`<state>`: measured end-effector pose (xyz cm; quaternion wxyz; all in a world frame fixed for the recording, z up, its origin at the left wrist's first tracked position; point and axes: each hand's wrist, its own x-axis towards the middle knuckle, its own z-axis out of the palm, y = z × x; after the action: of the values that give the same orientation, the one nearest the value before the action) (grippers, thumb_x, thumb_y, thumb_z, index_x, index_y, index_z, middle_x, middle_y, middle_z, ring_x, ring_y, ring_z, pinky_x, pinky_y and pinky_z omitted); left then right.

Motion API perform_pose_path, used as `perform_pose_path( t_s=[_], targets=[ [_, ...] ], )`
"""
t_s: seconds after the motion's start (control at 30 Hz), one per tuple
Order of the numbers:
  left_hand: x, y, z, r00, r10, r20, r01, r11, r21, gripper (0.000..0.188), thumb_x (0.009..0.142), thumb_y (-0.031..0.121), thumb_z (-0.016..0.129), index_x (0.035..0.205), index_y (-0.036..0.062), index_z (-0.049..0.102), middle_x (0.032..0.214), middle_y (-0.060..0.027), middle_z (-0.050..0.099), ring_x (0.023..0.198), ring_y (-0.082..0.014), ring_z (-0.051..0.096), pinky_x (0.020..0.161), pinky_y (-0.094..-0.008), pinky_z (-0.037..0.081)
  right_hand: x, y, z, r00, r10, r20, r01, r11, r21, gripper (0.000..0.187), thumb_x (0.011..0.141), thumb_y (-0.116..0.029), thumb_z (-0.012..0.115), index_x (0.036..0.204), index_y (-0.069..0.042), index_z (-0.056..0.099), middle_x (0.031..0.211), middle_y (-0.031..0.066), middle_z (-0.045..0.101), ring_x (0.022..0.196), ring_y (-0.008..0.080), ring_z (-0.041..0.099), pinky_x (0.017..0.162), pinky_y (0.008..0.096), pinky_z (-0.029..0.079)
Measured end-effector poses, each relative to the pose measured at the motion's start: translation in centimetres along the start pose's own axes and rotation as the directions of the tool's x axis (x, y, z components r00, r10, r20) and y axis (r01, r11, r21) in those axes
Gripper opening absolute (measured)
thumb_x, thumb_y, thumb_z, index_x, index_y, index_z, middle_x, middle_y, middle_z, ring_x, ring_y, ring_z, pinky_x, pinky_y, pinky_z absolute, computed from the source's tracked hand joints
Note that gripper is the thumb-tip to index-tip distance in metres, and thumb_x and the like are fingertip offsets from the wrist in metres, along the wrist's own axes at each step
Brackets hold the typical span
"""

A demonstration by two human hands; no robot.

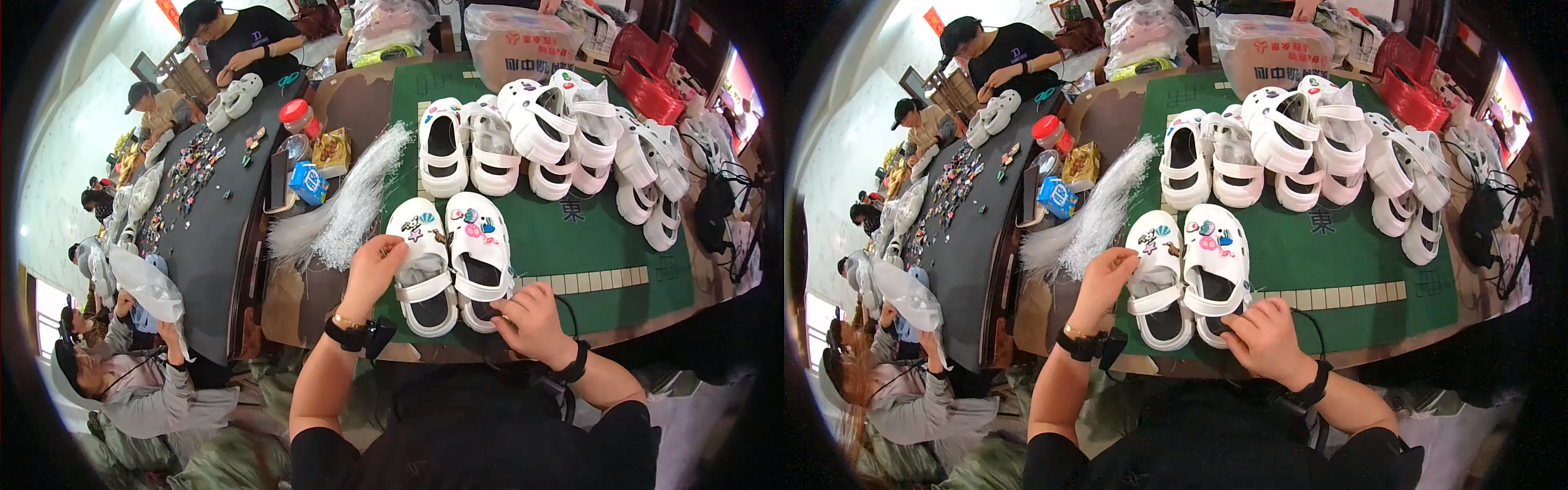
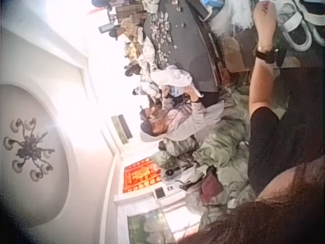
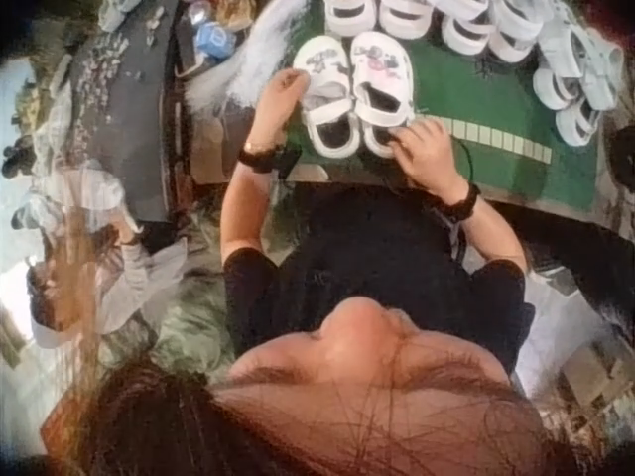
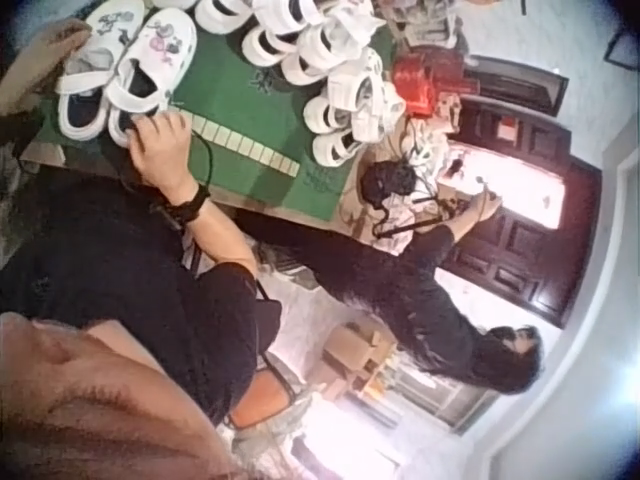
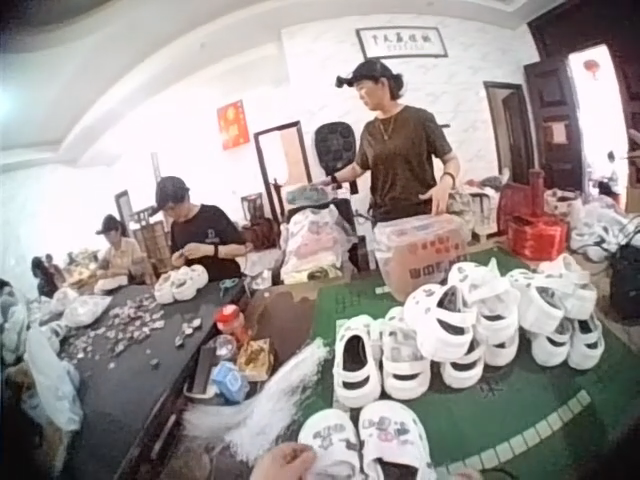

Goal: Assembling and decorating plastic clogs with charms and packaging them.

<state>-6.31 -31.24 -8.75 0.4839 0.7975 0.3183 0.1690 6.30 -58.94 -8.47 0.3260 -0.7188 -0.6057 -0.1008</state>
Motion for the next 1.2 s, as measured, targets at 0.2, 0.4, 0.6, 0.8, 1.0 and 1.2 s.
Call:
perform_pose_path(
  t_s=[0.2,0.4,0.6,0.8,1.0,1.2],
  targets=[
    [-0.3,0.1,-0.1,0.999,-0.053,-0.003,0.053,0.996,-0.079,0.031,0.091,0.027,0.061,0.090,-0.0030,0.069,0.069,-0.0092,0.064,0.064,-0.0132,0.057,0.060,-0.0301,0.045,1.9,1.4,-1.4,0.969,0.177,-0.171,-0.152,0.977,0.151,0.012,0.077,-0.010,0.070,0.087,-0.007,0.064,0.074,0.0047,0.058,0.072,0.0257,0.055,0.073,0.0392,0.040],
    [-0.5,0.4,-0.5,0.999,0.020,0.028,-0.020,1.000,-0.018,0.033,0.092,0.029,0.059,0.088,-0.0022,0.067,0.070,-0.0144,0.064,0.062,-0.0218,0.061,0.061,-0.0352,0.047,6.4,4.0,0.9,0.909,0.403,0.105,-0.416,0.875,0.249,0.019,0.081,-0.020,0.069,0.089,-0.002,0.064,0.078,0.0128,0.062,0.072,0.0287,0.063,0.066,0.0396,0.047],
    [0.1,0.4,-0.9,0.988,0.119,0.103,-0.128,0.988,0.090,0.038,0.094,0.031,0.054,0.089,-0.0043,0.065,0.082,-0.0232,0.064,0.074,-0.0325,0.064,0.070,-0.0414,0.049,8.7,4.6,1.9,0.753,0.513,0.411,-0.524,0.846,-0.097,0.028,0.075,-0.026,0.073,0.078,-0.001,0.061,0.076,0.0156,0.064,0.072,0.0330,0.064,0.065,0.0409,0.049],
    [0.2,1.4,-2.4,0.962,0.128,0.241,-0.164,0.977,0.135,0.036,0.090,0.032,0.056,0.085,-0.0024,0.067,0.085,-0.0250,0.065,0.082,-0.0407,0.064,0.073,-0.0444,0.051,9.3,4.5,2.4,0.769,0.483,0.419,-0.489,0.866,-0.102,0.020,0.073,-0.013,0.070,0.076,0.004,0.060,0.067,0.0178,0.062,0.061,0.0284,0.062,0.059,0.0369,0.047],
    [-0.1,1.2,-3.9,0.939,0.076,0.337,-0.030,0.990,-0.137,0.025,0.084,0.023,0.067,0.087,-0.0015,0.070,0.072,-0.0138,0.067,0.064,-0.0227,0.065,0.062,-0.0335,0.053,8.5,4.9,2.8,0.753,0.502,0.424,-0.549,0.836,-0.016,0.015,0.079,-0.006,0.066,0.075,0.003,0.054,0.062,0.0066,0.055,0.056,0.0133,0.050,0.054,0.0289,0.041],
    [-0.4,1.0,-2.9,0.883,0.055,0.466,0.218,0.832,-0.510,0.015,0.089,0.011,0.065,0.090,-0.0037,0.068,0.070,-0.0046,0.064,0.060,-0.0108,0.062,0.055,-0.0239,0.052,8.1,4.5,2.2,0.767,0.523,0.372,-0.640,0.668,0.380,0.005,0.086,-0.001,0.060,0.087,-0.002,0.056,0.073,-0.0038,0.055,0.065,0.0039,0.048,0.059,0.0206,0.039]
  ],
)
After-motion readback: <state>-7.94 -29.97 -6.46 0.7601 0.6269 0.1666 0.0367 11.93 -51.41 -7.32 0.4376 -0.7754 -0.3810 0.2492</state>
